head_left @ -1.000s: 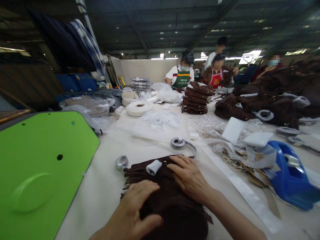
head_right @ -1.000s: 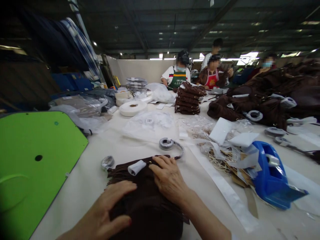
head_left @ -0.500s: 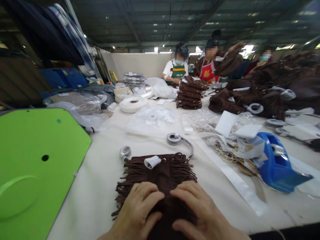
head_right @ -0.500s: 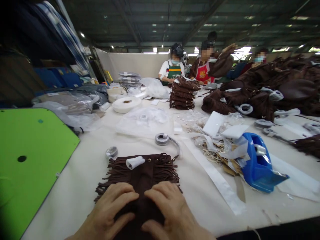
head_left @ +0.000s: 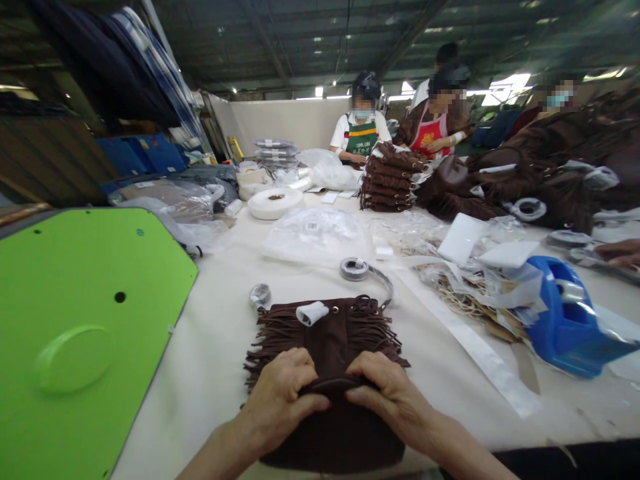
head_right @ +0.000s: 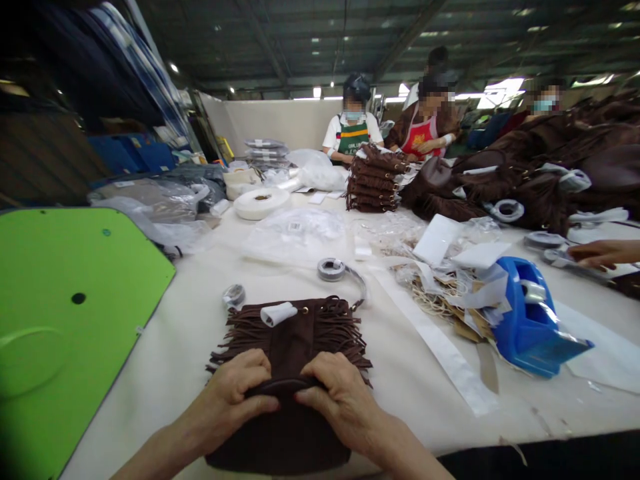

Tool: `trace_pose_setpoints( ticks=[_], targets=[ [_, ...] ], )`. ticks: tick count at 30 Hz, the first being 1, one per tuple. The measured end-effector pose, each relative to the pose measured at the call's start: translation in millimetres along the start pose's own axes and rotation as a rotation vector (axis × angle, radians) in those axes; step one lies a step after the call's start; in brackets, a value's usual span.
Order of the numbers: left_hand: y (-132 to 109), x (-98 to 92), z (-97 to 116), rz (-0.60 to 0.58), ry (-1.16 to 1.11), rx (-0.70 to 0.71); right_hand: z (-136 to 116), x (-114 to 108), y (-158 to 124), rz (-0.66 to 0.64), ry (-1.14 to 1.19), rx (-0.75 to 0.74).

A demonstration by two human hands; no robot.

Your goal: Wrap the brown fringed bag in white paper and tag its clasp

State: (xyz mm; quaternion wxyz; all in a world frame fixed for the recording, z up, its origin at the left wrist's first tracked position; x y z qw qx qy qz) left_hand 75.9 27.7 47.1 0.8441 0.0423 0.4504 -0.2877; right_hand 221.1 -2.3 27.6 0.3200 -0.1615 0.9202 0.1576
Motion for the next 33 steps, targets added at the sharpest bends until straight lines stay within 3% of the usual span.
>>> trace_pose_setpoints(
  ticks=[3,7,9,11,14,18,22,28,30,33],
  targets=[
    [15.7,-9.1,-3.9,0.030,-0.181,-0.012,0.2,-17.3,12.3,0.077,0.107,0.026],
    [37.3,-28.5,-15.8,0.050,-0.384,-0.062,1.1,-68.7,7.5,0.465,0.086,0.012],
    [44.3,-35.5,-24.2,0.052,-0.415,-0.107,7.8,-77.8,-5.3,0.518,0.111,0.084],
    [48.1,-39.7,-31.0,0.054,-0.431,-0.138,16.7,-67.3,-19.3,0.461,0.190,0.150],
    [48.9,-41.2,-33.7,0.036,-0.488,-0.133,25.2,-33.2,-35.6,0.411,0.313,0.149],
    [45.4,-41.9,-34.8,0.048,-0.558,-0.139,25.9,-0.3,-35.9,0.477,0.325,0.149],
    [43.5,-39.1,-40.7,0.032,-0.645,-0.155,24.1,2.4,-23.0,0.521,0.369,0.266],
    [52.5,-40.9,-42.5,0.040,-0.698,-0.181,26.9,1.6,-8.9,0.614,0.806,0.335],
    [48.9,-54.3,-39.5,0.182,-0.580,-0.123,31.2,2.5,-7.0,0.642,0.926,0.379],
    [15.5,-77.2,-43.8,0.620,-0.369,-0.047,40.6,-0.2,-9.4,0.681,0.964,0.449]
  ],
)
Point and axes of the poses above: each hand's wrist, its own y-axis towards the middle knuckle, its own x-axis out of the palm, z = x × y, the point moved 6 cm from there along y, towards the middle knuckle, and after that the axes turned 7 degrees about -x, right-handed, at the moved point
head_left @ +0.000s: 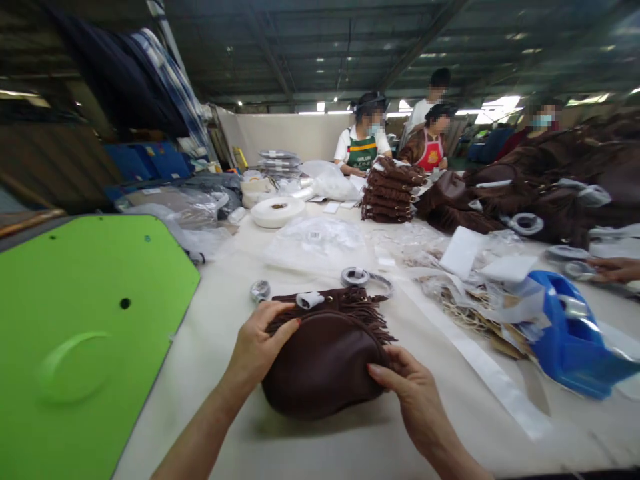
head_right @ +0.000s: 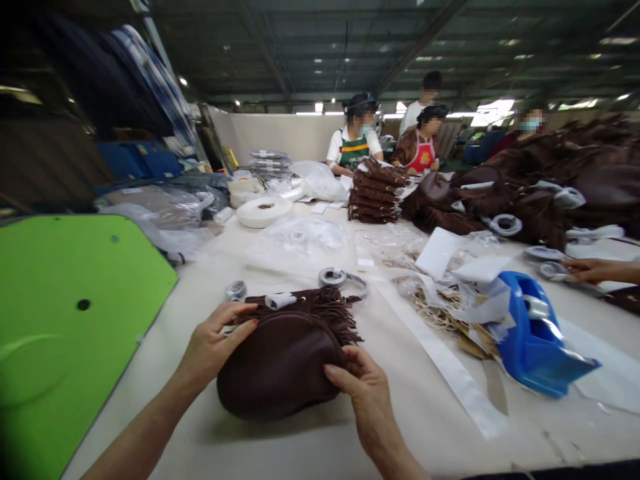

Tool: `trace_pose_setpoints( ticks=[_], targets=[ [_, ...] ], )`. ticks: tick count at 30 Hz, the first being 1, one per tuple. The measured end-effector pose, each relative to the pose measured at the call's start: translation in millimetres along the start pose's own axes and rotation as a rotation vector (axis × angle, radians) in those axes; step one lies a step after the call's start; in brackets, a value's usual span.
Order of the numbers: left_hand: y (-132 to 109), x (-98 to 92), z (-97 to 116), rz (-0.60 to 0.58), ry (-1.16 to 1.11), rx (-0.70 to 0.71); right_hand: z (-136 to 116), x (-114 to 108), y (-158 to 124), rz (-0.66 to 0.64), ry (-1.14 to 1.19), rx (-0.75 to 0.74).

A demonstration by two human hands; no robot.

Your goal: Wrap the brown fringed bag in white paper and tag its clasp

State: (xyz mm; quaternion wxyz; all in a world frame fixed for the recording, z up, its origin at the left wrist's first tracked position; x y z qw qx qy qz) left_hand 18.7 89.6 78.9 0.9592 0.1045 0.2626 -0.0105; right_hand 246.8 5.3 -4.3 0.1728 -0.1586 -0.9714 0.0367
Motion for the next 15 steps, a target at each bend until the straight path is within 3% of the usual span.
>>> trace_pose_setpoints(
  ticks=[2,3,6,8,11,15],
  targets=[
    [-27.7,-19.6,-13.7,0.207,0.052,-0.048,2.4,-6.9,3.3,0.018,-0.026,0.015],
    [-43.8,-22.2,-26.7,0.232,0.043,-0.148,4.3,-9.6,5.0,0.017,-0.037,0.023],
    [-87.9,1.2,-62.9,0.051,-0.293,-0.450,9.8,-13.7,9.6,0.002,-0.044,0.045],
    [-104.2,19.5,-71.8,0.035,-0.557,-0.565,11.6,-14.1,12.2,0.000,-0.032,0.061],
    [-100.7,37.7,-64.8,0.041,-0.792,-0.574,11.5,-13.4,14.7,-0.012,-0.024,0.102],
    [-76.5,42.2,-50.2,0.065,-0.889,-0.453,7.1,-10.2,13.3,-0.078,-0.054,0.112]
  ],
)
Point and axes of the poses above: each hand's wrist, its own y-axis towards the middle knuckle, its own x-axis out of the palm, z = x × y, the point moved 6 cm from there along y, towards the middle knuckle, and after that the axes turned 7 degrees about -x, right-handed, at the moved point
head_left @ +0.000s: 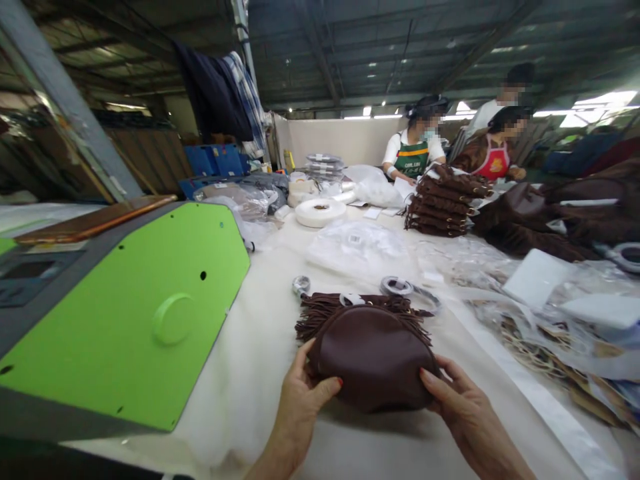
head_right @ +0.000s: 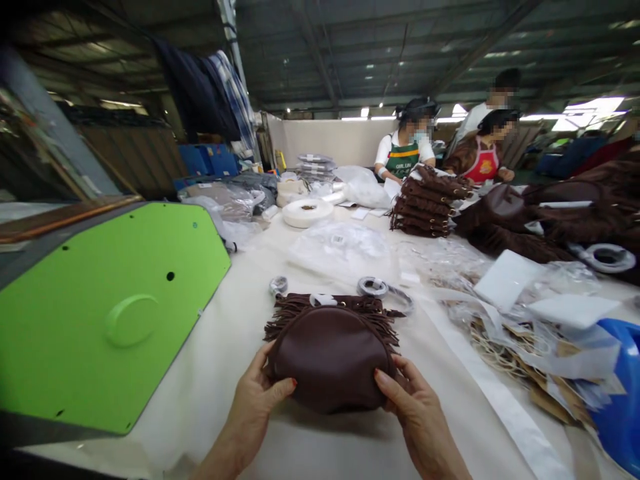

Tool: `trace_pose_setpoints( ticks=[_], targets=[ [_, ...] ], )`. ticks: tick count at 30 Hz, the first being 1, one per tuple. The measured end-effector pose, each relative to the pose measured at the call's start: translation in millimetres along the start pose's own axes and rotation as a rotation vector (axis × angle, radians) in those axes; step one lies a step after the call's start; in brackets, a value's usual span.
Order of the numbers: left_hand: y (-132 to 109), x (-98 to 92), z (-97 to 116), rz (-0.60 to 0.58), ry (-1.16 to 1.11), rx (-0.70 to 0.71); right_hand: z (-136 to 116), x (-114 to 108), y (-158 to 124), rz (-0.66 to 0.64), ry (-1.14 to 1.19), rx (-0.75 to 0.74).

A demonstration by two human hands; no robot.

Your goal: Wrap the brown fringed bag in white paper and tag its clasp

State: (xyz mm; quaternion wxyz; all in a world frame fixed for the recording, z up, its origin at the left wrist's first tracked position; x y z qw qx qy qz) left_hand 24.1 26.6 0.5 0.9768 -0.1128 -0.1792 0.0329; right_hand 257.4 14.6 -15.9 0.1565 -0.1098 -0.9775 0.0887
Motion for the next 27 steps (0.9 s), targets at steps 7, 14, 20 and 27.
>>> trace_pose_setpoints(
  ticks=[7,14,20,27],
  targets=[
    [1.2,-5.3,-15.1,0.206,-0.014,-0.017,5.9,13.9,-4.4,0.018,0.109,-0.085],
    [-10.2,-20.7,-18.9,0.168,0.181,-0.217,19.1,14.7,-1.7,-0.053,0.120,-0.099],
    [5.2,-30.5,-3.6,0.154,0.237,-0.288,11.9,10.1,-8.8,-0.113,0.171,0.010],
    [8.3,-36.0,-5.0,0.274,0.184,-0.172,9.8,7.0,-2.3,-0.004,0.235,0.051]
  ],
)
Point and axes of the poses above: each hand's wrist, its own y-axis towards the middle knuckle, its own x-axis out of the palm, z = x × y, the point moved 6 cm from there along y, towards the middle knuckle, and after that the axes turned 7 degrees about -x, right-handed, at the moved point
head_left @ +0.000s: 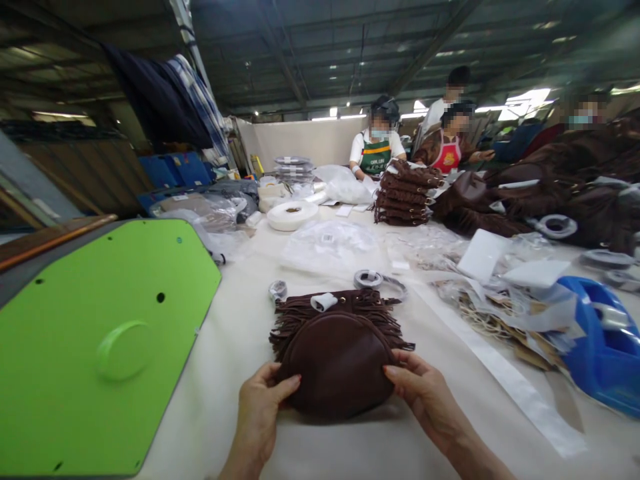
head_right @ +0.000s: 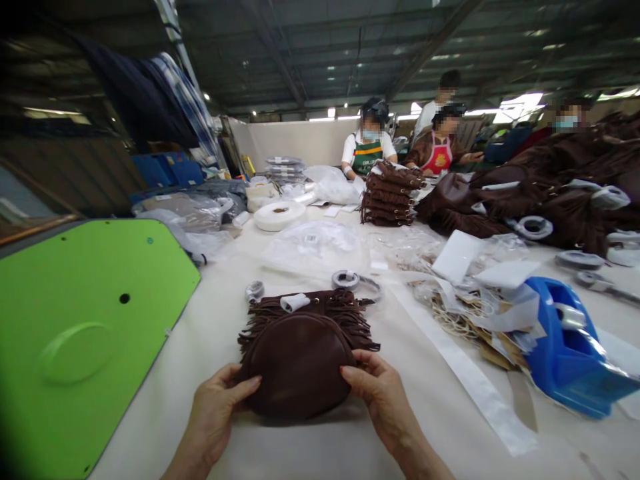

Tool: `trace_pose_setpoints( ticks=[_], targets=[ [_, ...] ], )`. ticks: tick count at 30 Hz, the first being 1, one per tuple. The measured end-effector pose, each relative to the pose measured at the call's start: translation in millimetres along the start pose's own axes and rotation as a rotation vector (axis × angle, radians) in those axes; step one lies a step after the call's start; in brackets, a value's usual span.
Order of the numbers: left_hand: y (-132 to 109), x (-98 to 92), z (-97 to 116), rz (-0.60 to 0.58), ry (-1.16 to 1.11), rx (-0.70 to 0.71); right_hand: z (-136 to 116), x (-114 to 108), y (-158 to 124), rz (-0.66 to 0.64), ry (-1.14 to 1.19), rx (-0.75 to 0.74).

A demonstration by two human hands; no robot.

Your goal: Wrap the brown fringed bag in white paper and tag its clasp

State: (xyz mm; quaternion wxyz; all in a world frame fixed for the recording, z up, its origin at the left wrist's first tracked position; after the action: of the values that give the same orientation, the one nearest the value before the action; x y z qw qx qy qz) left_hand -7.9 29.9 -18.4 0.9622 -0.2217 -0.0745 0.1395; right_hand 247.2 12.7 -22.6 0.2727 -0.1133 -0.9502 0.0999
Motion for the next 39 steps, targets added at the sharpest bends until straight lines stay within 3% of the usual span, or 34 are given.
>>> trace_pose_setpoints(
  ticks=[8,15,19,23,27,30,34,39],
  targets=[
    [-0.8,-4.1,-6.0,0.082,0.008,0.034,3.4,-18.1,6.4,0.247,-0.178,-0.134],
    [1.7,2.5,6.6,-0.215,0.062,-0.196,3.1,-16.9,8.5,0.117,-0.240,-0.123],
    [17.2,1.7,6.0,-0.154,0.122,-0.119,1.4,-13.0,9.6,0.072,-0.253,-0.094],
    [25.0,0.7,7.7,-0.068,0.169,0.050,-4.1,-9.1,9.6,0.133,-0.259,-0.111],
    [18.4,-6.3,11.9,-0.019,0.091,0.041,-10.2,-5.2,5.4,0.146,-0.206,-0.088],
    [15.2,-7.4,6.9,-0.053,0.123,0.004,-15.5,-5.4,4.8,0.113,-0.366,-0.163],
    [18.9,-3.6,-3.7,-0.081,0.235,0.060,-8.9,-8.9,11.2,0.090,-0.684,-0.308],
    [27.0,0.2,-4.6,-0.026,0.297,0.096,4.3,-12.4,18.6,0.096,-0.748,-0.361]
  ],
)
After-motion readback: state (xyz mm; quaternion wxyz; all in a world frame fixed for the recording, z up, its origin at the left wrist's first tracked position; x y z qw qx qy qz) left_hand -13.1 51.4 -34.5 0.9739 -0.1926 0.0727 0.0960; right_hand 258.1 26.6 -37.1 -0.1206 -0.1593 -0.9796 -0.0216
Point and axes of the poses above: each hand's wrist, its own y-axis towards the middle knuckle, its own x-axis out of the palm, z = x × y, the point moved 6 cm from there along y, towards the middle knuckle, and after that the axes turned 7 degrees about -x, right-handed, at the moved point
